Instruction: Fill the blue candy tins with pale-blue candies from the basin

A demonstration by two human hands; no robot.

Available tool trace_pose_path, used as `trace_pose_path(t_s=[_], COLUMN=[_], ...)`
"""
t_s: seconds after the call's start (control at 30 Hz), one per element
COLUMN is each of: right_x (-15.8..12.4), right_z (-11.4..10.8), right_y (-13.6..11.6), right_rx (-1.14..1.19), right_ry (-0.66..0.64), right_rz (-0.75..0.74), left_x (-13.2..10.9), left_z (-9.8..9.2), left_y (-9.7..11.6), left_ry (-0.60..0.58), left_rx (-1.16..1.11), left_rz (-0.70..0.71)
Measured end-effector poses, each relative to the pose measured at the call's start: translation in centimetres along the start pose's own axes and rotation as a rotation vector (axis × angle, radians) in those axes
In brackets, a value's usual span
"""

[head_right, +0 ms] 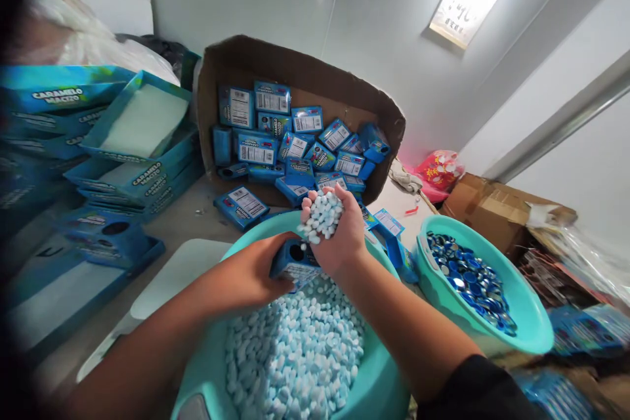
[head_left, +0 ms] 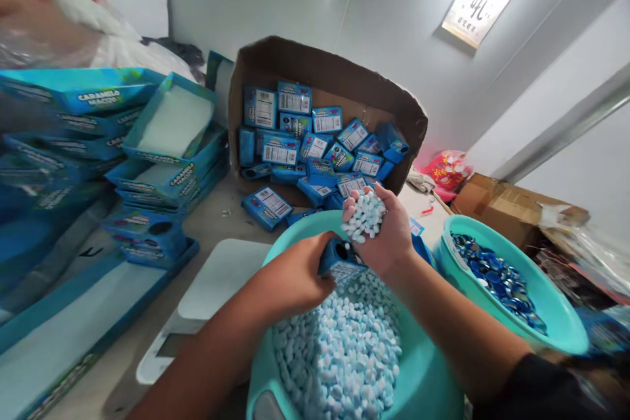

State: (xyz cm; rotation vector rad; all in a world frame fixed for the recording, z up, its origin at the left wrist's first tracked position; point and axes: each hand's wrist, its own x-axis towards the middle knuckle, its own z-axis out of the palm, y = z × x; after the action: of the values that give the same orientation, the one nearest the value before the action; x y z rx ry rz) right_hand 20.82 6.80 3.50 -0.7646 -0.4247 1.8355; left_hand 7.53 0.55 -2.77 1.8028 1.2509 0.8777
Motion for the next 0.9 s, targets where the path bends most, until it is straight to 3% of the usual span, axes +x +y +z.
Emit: trace_pose_path(t_s=[0.13, 0.4, 0.57, 0.9], right_x=[0.0, -0.3, -0.6, -1.0], right_z=[0.1, -0.3, -0.2, 0.0], right_y=[0.2, 0.1, 0.3, 0.6], right_rx=[0.003, -0.053, -0.098, -0.145], right_ry=[0.050, -0.107, -0.107, -0.097], right_rz=[0.022, -0.041, -0.074, -0.104], left_x=[-0.1, -0.1, 0.0, 0.1], left_z=[0.0, -0.1, 0.0, 0.2], left_y=[-0.1, 0.3, 0.3, 0.2], left_ry=[-0.008, 0.016, 0.064, 0.050], left_rx=[0.027, 0.009, 0.006, 0.066], left_rz=[-0.022, 0.002, 0.009, -0.020])
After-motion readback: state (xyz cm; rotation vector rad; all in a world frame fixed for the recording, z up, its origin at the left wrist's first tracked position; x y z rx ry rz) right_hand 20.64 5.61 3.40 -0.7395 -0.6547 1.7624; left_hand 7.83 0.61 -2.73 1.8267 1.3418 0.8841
